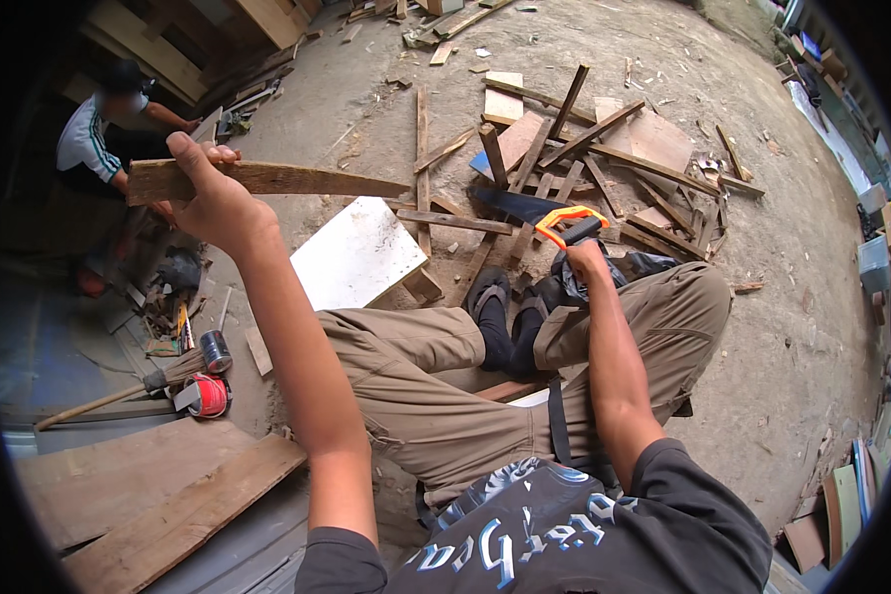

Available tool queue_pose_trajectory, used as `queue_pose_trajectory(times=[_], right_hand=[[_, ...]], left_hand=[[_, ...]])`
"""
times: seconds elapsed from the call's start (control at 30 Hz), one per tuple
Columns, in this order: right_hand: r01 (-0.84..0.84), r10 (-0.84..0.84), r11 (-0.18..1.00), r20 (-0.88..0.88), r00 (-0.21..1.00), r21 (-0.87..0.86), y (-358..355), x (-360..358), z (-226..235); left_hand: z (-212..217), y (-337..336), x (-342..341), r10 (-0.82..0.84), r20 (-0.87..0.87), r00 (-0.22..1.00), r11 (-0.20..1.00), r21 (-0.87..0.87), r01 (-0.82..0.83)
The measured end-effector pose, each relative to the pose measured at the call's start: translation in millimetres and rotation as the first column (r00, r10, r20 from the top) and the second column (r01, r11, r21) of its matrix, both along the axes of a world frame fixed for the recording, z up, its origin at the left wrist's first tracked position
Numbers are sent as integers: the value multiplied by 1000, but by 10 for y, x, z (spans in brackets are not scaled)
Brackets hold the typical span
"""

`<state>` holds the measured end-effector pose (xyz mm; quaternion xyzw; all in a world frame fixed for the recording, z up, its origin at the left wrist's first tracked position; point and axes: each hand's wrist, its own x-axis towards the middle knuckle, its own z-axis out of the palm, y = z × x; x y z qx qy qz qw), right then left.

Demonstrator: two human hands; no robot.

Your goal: The person sits on the ground and uses a hand saw to cut a small wooden stick placed on a white board. After sawing, the person uses a hammer to split the stick further and then resumes sawing another piece of wood.

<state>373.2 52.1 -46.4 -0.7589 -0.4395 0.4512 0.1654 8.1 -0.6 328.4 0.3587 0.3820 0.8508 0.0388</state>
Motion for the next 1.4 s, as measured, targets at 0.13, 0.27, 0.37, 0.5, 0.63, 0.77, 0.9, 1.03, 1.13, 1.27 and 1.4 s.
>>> queue_pose_trajectory(times=[0.13,0.27,0.37,0.5,0.63,0.77,0.9,1.03,1.13,1.27,1.4], right_hand=[[23,-28,999,-105,994,-49,62,128,182],[18,-23,999,-109,994,-39,75,251,379],[105,-149,983,-319,936,-149,14,206,524],[198,-351,931,-604,716,-307,-29,187,593],[266,-458,889,-718,524,-373,-3,188,464],[232,-487,873,-745,456,-429,-68,-62,490],[9,-626,778,-774,96,-628,-187,-178,678],[-173,-705,703,-647,-289,-689,-424,-336,1158],[-125,-577,817,-805,-140,-564,-587,-367,1748],[97,-26,995,-879,477,24,-995,-788,2743],[-130,401,874,-544,737,468,-971,-735,2860]], left_hand=[[-202,66,-134,-84,138,987,996,-1,85],[-633,144,-126,-8,197,980,985,-166,42],[-1048,234,-152,22,223,975,965,-258,38],[-1515,345,54,-52,176,983,937,-331,109],[-1860,489,316,-155,167,974,905,-370,208],[-2119,634,481,-194,24,981,879,-439,185],[-2156,691,587,-270,-79,960,864,-460,205],[-2113,756,611,-437,-88,895,775,-541,326],[-2081,797,665,-450,-85,889,771,-539,339],[-2080,731,694,-453,-40,891,771,-520,369],[-2085,751,846,-411,-127,903,791,-543,283]])
